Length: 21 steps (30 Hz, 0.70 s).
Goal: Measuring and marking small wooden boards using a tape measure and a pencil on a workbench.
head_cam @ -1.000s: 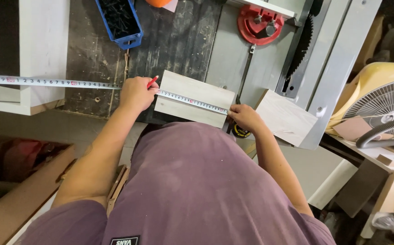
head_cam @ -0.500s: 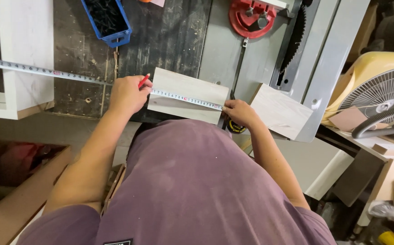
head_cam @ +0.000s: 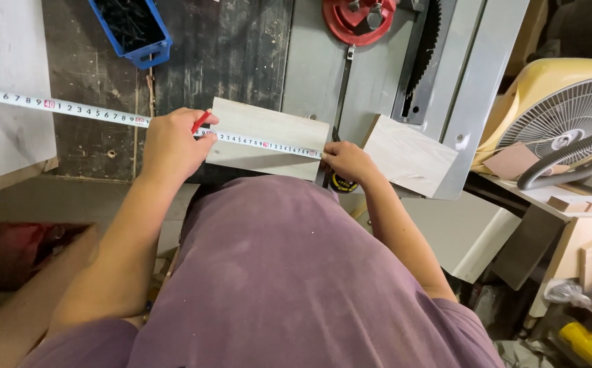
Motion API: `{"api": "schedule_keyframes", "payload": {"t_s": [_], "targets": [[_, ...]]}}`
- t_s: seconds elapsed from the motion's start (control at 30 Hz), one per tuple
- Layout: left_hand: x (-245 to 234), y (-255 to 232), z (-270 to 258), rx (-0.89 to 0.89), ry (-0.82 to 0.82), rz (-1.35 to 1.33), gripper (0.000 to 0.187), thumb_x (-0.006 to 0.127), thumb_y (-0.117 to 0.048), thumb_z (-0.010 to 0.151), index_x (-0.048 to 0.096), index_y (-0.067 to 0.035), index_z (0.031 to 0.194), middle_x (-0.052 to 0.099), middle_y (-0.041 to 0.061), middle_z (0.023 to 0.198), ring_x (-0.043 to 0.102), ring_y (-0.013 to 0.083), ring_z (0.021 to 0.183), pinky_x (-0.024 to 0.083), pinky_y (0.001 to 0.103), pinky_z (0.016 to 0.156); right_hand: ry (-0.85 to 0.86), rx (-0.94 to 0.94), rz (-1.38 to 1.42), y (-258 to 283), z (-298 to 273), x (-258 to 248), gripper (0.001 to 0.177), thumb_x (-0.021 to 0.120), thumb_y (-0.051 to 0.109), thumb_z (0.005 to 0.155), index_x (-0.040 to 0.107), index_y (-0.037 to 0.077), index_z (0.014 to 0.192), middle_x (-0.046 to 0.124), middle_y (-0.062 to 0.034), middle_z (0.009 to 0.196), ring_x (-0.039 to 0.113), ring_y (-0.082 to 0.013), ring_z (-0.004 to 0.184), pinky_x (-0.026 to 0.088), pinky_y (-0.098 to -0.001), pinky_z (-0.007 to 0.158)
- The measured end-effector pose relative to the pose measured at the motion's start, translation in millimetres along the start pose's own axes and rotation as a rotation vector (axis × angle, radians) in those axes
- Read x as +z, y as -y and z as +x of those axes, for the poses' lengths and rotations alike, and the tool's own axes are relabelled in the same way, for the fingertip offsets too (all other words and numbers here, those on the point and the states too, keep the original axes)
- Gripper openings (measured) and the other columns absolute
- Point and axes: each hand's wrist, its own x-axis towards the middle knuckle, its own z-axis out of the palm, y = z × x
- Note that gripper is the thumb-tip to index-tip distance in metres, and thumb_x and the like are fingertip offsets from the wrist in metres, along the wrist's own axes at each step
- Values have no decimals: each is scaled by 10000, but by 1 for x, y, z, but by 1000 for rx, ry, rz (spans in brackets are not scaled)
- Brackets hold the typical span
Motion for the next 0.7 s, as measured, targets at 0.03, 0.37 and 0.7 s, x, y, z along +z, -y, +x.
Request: {"api": "schedule_keyframes", "payload": {"t_s": [0.03, 0.37, 0.7], "targets": [[-3, -5, -2, 50, -38, -19, 241, 823, -39, 831, 851, -158, 1038, 761, 133, 932, 740, 401, 872, 604, 451, 780, -3, -5, 0, -1, 1, 1, 290, 603, 456, 984, 777, 228, 940, 772, -136, 982, 717, -409, 1076, 554, -503, 966], [18, -74, 2, -7, 176, -704, 500, 461, -401, 1040, 829, -188, 776, 577, 60, 512, 566, 140, 558, 527, 271, 622, -15, -29, -10, -3, 3, 3, 319, 594, 484, 976, 746, 207, 931, 751, -158, 979, 707, -430, 1066, 555, -526, 949], [93, -14, 29, 110, 132, -652, 521, 584, -435, 1143, 788, -104, 796, 675, 91, 572, 644, 171, 548, 570, 296, 585, -24, -3, -13, -5, 7, 8, 320, 591, 494, 973, 757, 228, 910, 757, -140, 961, 717, -416, 1054, 561, -514, 945]]}}
